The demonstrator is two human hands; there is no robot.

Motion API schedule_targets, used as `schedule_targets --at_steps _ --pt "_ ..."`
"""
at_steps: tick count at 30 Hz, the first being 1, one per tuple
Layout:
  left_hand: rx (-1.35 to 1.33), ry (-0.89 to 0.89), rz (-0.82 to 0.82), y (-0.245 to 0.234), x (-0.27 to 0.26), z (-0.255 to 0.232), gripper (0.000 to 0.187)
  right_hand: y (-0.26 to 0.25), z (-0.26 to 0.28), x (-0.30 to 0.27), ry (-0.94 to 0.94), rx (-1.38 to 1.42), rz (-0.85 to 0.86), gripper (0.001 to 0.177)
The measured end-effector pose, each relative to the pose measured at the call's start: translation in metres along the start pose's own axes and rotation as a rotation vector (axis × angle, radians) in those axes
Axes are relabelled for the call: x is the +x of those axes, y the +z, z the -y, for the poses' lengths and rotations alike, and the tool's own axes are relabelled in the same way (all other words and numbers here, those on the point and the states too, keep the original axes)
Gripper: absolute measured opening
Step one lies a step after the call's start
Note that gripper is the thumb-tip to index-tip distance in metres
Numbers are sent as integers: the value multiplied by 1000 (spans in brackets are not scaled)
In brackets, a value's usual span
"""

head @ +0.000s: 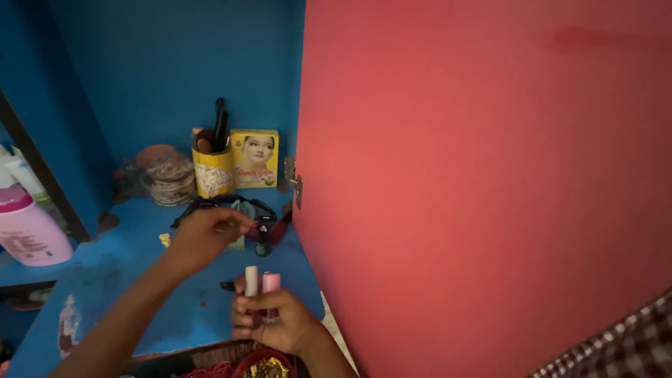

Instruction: Organizing various hair clips, hair bands, and nail polish bottles in a vanity drawer and on a shelf.

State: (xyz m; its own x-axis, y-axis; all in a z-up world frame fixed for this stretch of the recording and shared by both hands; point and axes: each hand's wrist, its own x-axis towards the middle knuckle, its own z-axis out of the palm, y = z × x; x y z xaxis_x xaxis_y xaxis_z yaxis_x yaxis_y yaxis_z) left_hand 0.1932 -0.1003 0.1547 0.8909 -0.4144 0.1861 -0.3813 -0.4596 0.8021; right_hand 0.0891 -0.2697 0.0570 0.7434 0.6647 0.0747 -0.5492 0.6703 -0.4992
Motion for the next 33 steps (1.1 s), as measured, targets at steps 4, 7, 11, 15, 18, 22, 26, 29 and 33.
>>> schedule_targets --at_steps 4,7,11,15,18,22,26,29,33 --pt "295 208 -84 21 6 5 34 0 1 1 -33 90 -36 21" --pt "415 461 -70 34 11 10 49 4 0 -2 -51 195 2 22" --pt "452 361 -5 33 8 15 46 7 3 -4 -96 138 0 24" --pt "463 235 32 18 -1 25 37 4 2 -1 -116 168 16 24" --pt "306 147 -13 2 -10 22 35 3 3 2 -106 193 -8 25" --pt "-141 -4 -95 -25 -24 6 37 -3 2 6 -116 205 -61 25" --pt "-403 -97 -5 -29 -49 -25 37 24 4 5 -117 120 -254 32" --pt "-376 -87 158 -10 -59 -31 36 25 6 2 -94 124 -201 39" --pt "-264 -172 277 7 -69 -49 33 23 6 -1 -74 128 -213 38"
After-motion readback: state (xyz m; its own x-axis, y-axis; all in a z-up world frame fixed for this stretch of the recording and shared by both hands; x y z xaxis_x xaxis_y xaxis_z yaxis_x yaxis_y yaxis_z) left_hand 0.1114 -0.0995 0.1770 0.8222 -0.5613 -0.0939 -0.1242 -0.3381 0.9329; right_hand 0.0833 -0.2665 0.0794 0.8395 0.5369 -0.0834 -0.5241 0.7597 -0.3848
